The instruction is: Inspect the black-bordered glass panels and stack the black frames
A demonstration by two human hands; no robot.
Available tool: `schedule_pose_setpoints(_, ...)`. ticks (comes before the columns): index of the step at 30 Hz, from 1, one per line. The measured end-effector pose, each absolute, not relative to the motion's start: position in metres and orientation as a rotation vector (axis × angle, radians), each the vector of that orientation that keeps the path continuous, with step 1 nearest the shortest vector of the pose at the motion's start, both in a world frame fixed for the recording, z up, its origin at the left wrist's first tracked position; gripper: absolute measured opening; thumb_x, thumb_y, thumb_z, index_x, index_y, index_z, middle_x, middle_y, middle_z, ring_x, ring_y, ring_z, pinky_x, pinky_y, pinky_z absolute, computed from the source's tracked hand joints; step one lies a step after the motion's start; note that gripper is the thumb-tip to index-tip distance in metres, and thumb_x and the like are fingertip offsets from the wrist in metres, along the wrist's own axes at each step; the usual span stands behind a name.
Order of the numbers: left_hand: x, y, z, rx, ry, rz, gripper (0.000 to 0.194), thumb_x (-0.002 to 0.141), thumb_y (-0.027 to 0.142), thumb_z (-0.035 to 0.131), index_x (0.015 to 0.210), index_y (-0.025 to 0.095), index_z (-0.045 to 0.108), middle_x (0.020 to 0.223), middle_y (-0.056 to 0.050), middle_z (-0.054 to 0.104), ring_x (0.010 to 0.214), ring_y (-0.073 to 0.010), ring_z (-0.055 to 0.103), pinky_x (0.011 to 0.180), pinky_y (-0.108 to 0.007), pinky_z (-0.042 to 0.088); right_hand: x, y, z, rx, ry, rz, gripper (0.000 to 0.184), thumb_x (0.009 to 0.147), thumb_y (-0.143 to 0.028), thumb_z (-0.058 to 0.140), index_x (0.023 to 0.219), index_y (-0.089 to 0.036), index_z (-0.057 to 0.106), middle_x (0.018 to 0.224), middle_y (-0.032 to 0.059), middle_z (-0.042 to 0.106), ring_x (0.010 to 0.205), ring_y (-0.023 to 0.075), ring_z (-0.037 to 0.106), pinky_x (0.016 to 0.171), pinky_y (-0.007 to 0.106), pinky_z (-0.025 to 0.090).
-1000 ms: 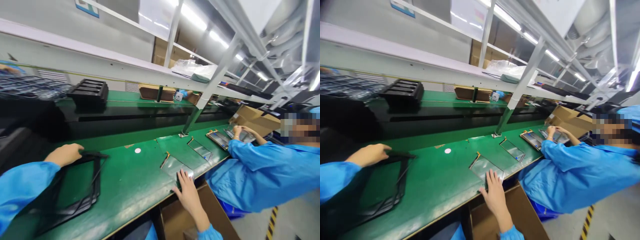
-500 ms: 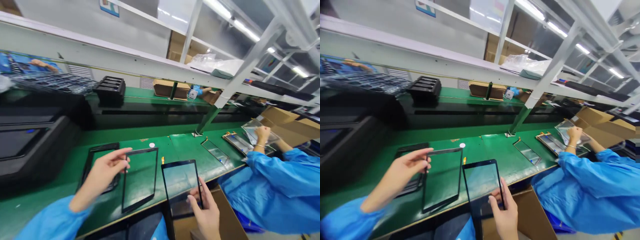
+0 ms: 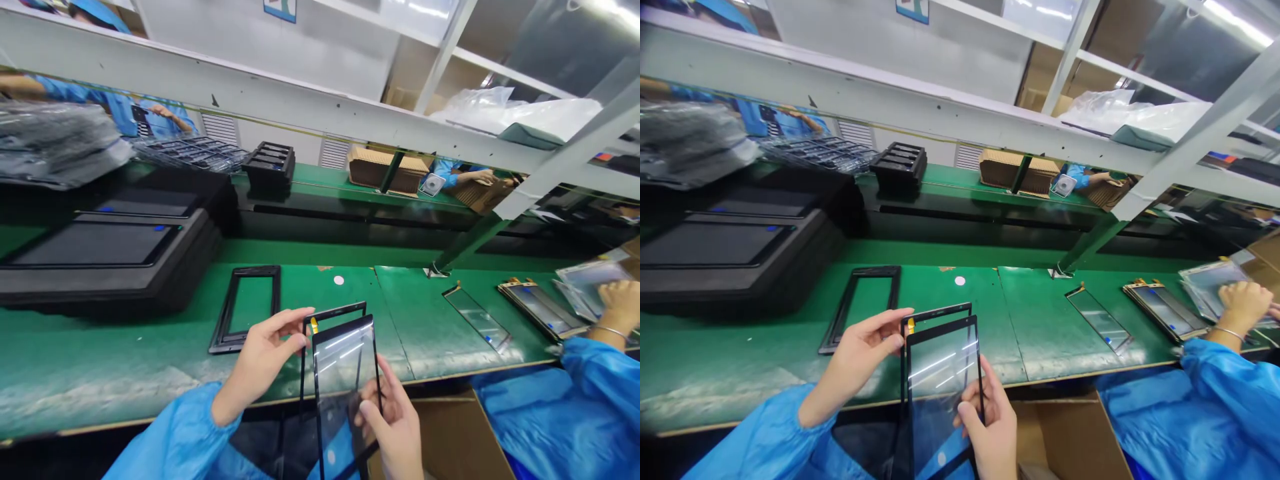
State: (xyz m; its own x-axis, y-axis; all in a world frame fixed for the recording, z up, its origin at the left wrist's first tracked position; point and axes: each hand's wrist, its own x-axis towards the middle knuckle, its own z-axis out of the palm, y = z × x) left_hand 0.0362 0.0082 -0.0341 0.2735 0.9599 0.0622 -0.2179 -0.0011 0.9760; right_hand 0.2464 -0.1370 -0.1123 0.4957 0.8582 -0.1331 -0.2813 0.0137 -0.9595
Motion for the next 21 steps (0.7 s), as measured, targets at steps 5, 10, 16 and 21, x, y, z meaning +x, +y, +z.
schedule_pose_setpoints(5,0.035,0.005,-0.036,1.219,0.848,1.101,0.035,0.081,0.021,0.086,0.115,0.029,0.087,0.082,-0.003,0.075,0.069,-0.0152,0.065,0.061,-0.022,0.059,0.245,-0.139,-0.108,-1.307,-0.618,0.896,0.068,0.079,-0.038,0.092,0.143,-0.031,0.068,0.083,-0.0029,0.071,0.056,0.0138,0.065,0.050,0.026,0.054)
schedule_pose_setpoints(10,0.032,0.006,-0.031,1.327,0.845,1.109,0.033,0.087,0.022,0.081,0.118,0.032,0.087,0.082,-0.002,0.069,0.070,-0.0150,0.064,0.064,-0.023,0.058,0.245,-0.142,-0.098,-1.344,-0.620,0.849,0.062,0.078,-0.033,0.091,0.138,-0.033,0.073,0.082,-0.0043,0.070,0.058,0.0132,0.065,0.061,0.028,0.060)
schedule_pose_setpoints(16,0.025,0.009,-0.026,1.545,0.828,1.070,0.033,0.095,0.021,0.074,0.122,0.036,0.085,0.089,-0.003,0.071,0.081,-0.0164,0.068,0.073,-0.024,0.055,0.255,-0.151,-0.087,-1.426,-0.625,0.832,0.061,0.077,-0.032,0.089,0.137,-0.035,0.075,0.083,-0.0026,0.072,0.062,0.0142,0.063,0.061,0.025,0.059)
schedule_pose_setpoints(21,0.020,0.009,-0.021,1.707,0.819,1.043,0.034,0.098,0.018,0.069,0.123,0.034,0.084,0.094,-0.005,0.075,0.084,-0.0189,0.070,0.076,-0.028,0.055,0.268,-0.159,-0.077,-1.489,-0.688,0.773,0.061,0.077,-0.031,0.088,0.136,-0.035,0.076,0.084,-0.0016,0.073,0.062,0.0143,0.066,0.060,0.023,0.059)
